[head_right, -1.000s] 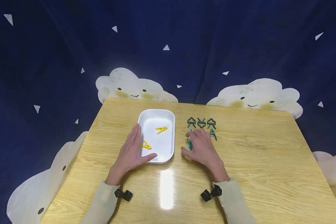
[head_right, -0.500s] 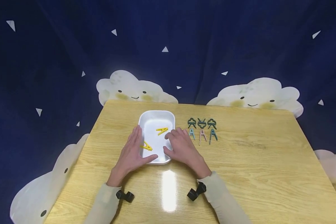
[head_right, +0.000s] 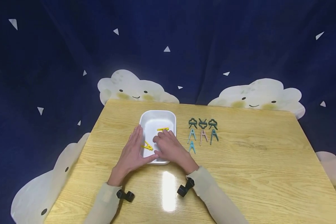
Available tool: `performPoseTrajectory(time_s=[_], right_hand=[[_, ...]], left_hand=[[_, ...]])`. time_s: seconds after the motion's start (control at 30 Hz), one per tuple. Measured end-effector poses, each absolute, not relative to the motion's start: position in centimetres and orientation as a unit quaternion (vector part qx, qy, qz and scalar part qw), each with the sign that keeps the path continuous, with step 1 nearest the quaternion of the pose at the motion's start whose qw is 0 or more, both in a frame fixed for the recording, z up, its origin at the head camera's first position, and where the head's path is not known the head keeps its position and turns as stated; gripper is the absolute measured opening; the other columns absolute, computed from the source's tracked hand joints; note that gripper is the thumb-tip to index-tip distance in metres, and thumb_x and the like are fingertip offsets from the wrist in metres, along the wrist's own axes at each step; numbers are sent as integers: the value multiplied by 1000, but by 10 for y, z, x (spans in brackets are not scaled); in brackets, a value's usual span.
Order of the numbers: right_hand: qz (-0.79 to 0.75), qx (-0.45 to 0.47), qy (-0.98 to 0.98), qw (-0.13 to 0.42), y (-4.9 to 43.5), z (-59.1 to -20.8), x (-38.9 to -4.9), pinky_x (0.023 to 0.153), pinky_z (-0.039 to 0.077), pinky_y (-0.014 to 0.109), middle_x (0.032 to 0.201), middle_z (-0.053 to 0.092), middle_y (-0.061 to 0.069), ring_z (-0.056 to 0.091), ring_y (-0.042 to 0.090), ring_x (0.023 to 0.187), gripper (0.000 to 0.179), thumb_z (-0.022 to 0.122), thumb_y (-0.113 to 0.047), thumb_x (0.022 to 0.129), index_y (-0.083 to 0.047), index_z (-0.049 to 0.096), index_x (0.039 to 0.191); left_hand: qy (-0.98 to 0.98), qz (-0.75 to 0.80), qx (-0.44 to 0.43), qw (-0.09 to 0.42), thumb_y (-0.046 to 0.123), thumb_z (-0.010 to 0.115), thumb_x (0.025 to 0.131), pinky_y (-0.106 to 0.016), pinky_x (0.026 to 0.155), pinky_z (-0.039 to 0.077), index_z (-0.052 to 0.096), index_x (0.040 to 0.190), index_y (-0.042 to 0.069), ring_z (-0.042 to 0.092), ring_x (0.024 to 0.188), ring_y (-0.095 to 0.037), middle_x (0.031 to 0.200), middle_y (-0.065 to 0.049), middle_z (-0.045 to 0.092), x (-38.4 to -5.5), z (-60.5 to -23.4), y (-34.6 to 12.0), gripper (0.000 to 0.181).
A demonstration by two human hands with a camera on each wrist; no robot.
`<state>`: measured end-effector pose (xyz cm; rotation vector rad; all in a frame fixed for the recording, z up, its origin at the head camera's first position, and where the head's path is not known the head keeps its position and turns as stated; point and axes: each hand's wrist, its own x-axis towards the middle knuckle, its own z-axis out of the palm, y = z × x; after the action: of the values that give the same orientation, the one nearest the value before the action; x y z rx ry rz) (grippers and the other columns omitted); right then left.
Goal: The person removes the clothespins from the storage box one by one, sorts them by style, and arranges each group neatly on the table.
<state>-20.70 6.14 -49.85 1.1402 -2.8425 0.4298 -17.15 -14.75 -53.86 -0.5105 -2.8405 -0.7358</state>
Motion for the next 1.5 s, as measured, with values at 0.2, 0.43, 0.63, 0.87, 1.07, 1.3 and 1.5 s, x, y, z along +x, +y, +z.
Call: performPoseTrajectory(time_s=[0.2,0.43,0.63,0.87,1.07,1.3,1.5], right_hand=[[118,381,-917,-24,51,-503,-213,95,45,45,109,66,8,55,28,103,56,84,-35,86,-18,68,137],[66,403,-913,-10,43,-515,-216,87,45,39,91,55,3,49,23,91,51,71,-18,94,-33,64,142],[57,397,-916,24,41,-520,-217,82,39,36,87,47,1,43,23,89,14,70,-11,86,-17,67,98],[69,393,-917,32,42,-521,-217,86,41,36,87,50,-1,43,22,90,10,74,-20,86,-16,66,82],[98,396,-912,45,42,-520,-219,86,43,37,87,53,-1,46,22,89,14,77,-26,84,-16,67,81],[32,369,-927,58,42,-521,-217,86,46,41,97,59,8,48,28,95,46,70,-56,89,-9,69,90],[40,374,-925,48,42,-520,-215,78,45,37,84,59,0,50,24,89,55,66,-69,88,-16,68,73]], left_hand=[[-950,-247,-172,81,87,59,81,-44,131,12,5,166,-2,7,162,-34,175,-19,4,-170,-537,-148,135],[-951,-242,-174,78,87,59,81,-44,131,11,4,165,-3,7,162,-35,175,-17,1,-171,-536,-148,135],[-953,-240,-168,74,89,58,80,-42,132,11,3,166,-1,5,162,-30,176,-15,-1,-171,-537,-147,136],[-954,-240,-167,74,91,56,80,-43,132,11,3,166,-1,3,162,-28,175,-18,3,-172,-539,-147,136],[-953,-243,-167,75,91,56,79,-43,131,12,3,166,0,4,162,-29,176,-15,0,-173,-538,-148,137],[-952,-244,-169,70,90,57,79,-44,131,11,3,166,-1,3,162,-29,175,-14,-2,-173,-538,-149,137],[-950,-254,-168,68,90,60,78,-42,131,11,3,166,-1,1,162,-25,175,-18,3,-173,-539,-148,139]])
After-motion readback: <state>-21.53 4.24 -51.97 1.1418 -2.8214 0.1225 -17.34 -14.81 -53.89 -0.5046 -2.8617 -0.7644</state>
